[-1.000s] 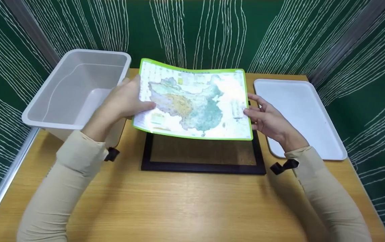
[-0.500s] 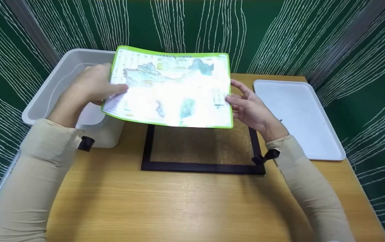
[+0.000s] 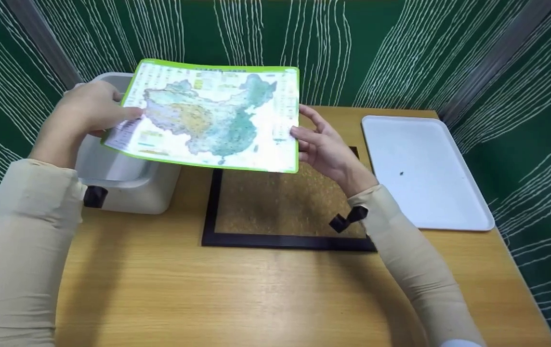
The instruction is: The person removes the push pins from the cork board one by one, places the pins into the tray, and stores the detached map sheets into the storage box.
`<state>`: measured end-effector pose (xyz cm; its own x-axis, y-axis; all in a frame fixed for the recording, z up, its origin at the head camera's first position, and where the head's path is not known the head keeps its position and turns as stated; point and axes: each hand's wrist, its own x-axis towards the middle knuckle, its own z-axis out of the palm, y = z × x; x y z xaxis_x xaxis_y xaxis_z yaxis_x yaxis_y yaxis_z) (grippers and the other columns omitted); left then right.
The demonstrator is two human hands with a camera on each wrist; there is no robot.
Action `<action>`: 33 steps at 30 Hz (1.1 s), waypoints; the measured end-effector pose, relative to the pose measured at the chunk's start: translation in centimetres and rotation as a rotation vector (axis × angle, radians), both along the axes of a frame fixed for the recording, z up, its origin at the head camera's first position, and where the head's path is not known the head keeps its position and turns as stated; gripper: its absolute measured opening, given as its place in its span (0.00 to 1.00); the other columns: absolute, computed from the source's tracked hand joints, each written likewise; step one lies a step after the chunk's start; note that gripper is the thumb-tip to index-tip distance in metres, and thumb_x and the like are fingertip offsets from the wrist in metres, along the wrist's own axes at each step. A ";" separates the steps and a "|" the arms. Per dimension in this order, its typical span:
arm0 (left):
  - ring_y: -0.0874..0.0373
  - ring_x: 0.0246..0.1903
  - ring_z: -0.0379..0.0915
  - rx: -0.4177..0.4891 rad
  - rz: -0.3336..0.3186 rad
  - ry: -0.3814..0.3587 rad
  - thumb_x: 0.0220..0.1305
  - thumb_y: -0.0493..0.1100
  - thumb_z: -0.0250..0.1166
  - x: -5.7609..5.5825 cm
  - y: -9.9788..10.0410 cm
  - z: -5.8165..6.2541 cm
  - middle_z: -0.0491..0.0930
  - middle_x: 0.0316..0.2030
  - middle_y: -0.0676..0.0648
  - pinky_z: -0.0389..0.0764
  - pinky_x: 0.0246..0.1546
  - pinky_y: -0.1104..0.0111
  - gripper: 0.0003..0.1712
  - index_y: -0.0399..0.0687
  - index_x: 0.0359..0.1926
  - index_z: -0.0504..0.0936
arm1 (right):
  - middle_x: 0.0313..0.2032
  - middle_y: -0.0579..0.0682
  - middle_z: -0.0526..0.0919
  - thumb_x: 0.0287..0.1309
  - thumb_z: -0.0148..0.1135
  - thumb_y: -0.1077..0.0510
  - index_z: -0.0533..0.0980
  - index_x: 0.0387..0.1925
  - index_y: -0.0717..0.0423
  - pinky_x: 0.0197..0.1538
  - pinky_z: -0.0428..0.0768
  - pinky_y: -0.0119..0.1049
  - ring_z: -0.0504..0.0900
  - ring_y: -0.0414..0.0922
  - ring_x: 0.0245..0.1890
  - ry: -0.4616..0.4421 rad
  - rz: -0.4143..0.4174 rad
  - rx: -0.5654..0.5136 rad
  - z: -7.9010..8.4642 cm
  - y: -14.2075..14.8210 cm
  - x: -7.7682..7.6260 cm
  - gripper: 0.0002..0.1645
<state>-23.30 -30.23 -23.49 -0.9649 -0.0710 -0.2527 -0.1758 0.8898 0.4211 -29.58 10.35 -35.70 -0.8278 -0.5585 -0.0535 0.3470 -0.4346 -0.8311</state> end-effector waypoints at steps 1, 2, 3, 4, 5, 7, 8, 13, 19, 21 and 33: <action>0.50 0.31 0.76 -0.003 0.005 0.001 0.71 0.58 0.61 0.0 -0.3 0.0 0.82 0.36 0.39 0.75 0.30 0.64 0.33 0.30 0.56 0.78 | 0.53 0.64 0.83 0.68 0.64 0.65 0.61 0.75 0.43 0.34 0.86 0.40 0.88 0.52 0.39 0.001 0.004 -0.004 0.0 -0.3 0.0 0.39; 0.50 0.32 0.76 -0.009 0.009 0.002 0.71 0.58 0.61 0.0 -0.5 -0.1 0.82 0.36 0.38 0.75 0.29 0.64 0.33 0.29 0.56 0.78 | 0.54 0.64 0.82 0.68 0.63 0.65 0.61 0.75 0.43 0.34 0.86 0.40 0.88 0.52 0.39 0.004 0.009 -0.008 0.0 -0.6 -0.1 0.39; 0.50 0.32 0.76 -0.011 0.014 0.002 0.71 0.58 0.61 0.0 -0.8 -0.1 0.81 0.36 0.38 0.75 0.29 0.64 0.33 0.29 0.56 0.78 | 0.54 0.64 0.82 0.68 0.63 0.65 0.61 0.75 0.43 0.35 0.86 0.40 0.88 0.52 0.40 0.001 0.015 -0.016 0.0 -0.9 -0.1 0.39; 0.50 0.32 0.76 -0.010 0.019 0.002 0.71 0.58 0.61 0.0 -1.0 -0.2 0.81 0.37 0.37 0.76 0.28 0.64 0.33 0.29 0.55 0.78 | 0.54 0.64 0.82 0.68 0.63 0.65 0.61 0.75 0.43 0.35 0.86 0.40 0.88 0.53 0.40 0.000 0.018 -0.022 -0.1 -1.2 -0.1 0.38; 0.50 0.32 0.76 -0.009 0.026 0.002 0.71 0.57 0.62 0.0 -1.3 -0.3 0.80 0.37 0.37 0.76 0.28 0.65 0.33 0.28 0.56 0.77 | 0.54 0.64 0.82 0.69 0.62 0.65 0.61 0.74 0.43 0.35 0.86 0.40 0.87 0.52 0.40 0.000 0.019 -0.026 -0.1 -1.5 -0.1 0.38; 0.50 0.31 0.76 -0.006 0.038 -0.001 0.71 0.57 0.62 0.0 -1.7 -0.6 0.80 0.37 0.37 0.76 0.28 0.65 0.32 0.28 0.56 0.77 | 0.54 0.64 0.82 0.69 0.62 0.65 0.62 0.74 0.43 0.35 0.86 0.39 0.87 0.52 0.39 0.000 0.021 -0.028 -0.3 -2.0 -0.1 0.38; 0.50 0.31 0.76 -0.005 0.045 -0.006 0.71 0.57 0.62 0.0 -1.9 -0.7 0.80 0.37 0.36 0.76 0.28 0.64 0.32 0.28 0.56 0.77 | 0.54 0.64 0.82 0.69 0.62 0.65 0.62 0.74 0.43 0.35 0.86 0.39 0.87 0.52 0.39 -0.001 0.020 -0.029 -0.4 -2.3 -0.1 0.38; 0.51 0.30 0.77 0.021 0.072 -0.042 0.71 0.56 0.62 0.1 -2.9 -1.7 0.79 0.37 0.38 0.76 0.29 0.64 0.31 0.29 0.54 0.77 | 0.53 0.64 0.83 0.68 0.62 0.66 0.62 0.74 0.43 0.36 0.87 0.42 0.87 0.53 0.40 -0.028 0.008 -0.024 -0.8 -3.7 -0.1 0.38; 0.51 0.31 0.78 0.066 0.095 -0.071 0.71 0.55 0.63 0.3 -4.0 -2.5 0.79 0.39 0.36 0.78 0.30 0.65 0.31 0.29 0.57 0.76 | 0.52 0.64 0.83 0.68 0.62 0.66 0.61 0.74 0.43 0.36 0.87 0.43 0.87 0.53 0.40 -0.044 0.010 -0.017 -1.0 -4.8 0.0 0.38; 0.50 0.32 0.78 0.079 0.097 -0.072 0.71 0.55 0.63 0.3 -4.2 -2.6 0.78 0.40 0.36 0.78 0.30 0.65 0.32 0.28 0.57 0.75 | 0.51 0.64 0.83 0.69 0.62 0.66 0.61 0.74 0.43 0.35 0.87 0.43 0.87 0.53 0.40 -0.043 0.007 -0.019 -1.0 -5.0 0.0 0.38; 0.52 0.34 0.78 0.156 0.106 -0.123 0.71 0.55 0.63 0.1 -5.5 -2.6 0.79 0.39 0.41 0.81 0.34 0.64 0.32 0.27 0.57 0.74 | 0.50 0.63 0.83 0.68 0.61 0.67 0.63 0.73 0.43 0.36 0.87 0.43 0.86 0.53 0.40 -0.070 0.000 -0.031 -1.0 -6.3 0.2 0.37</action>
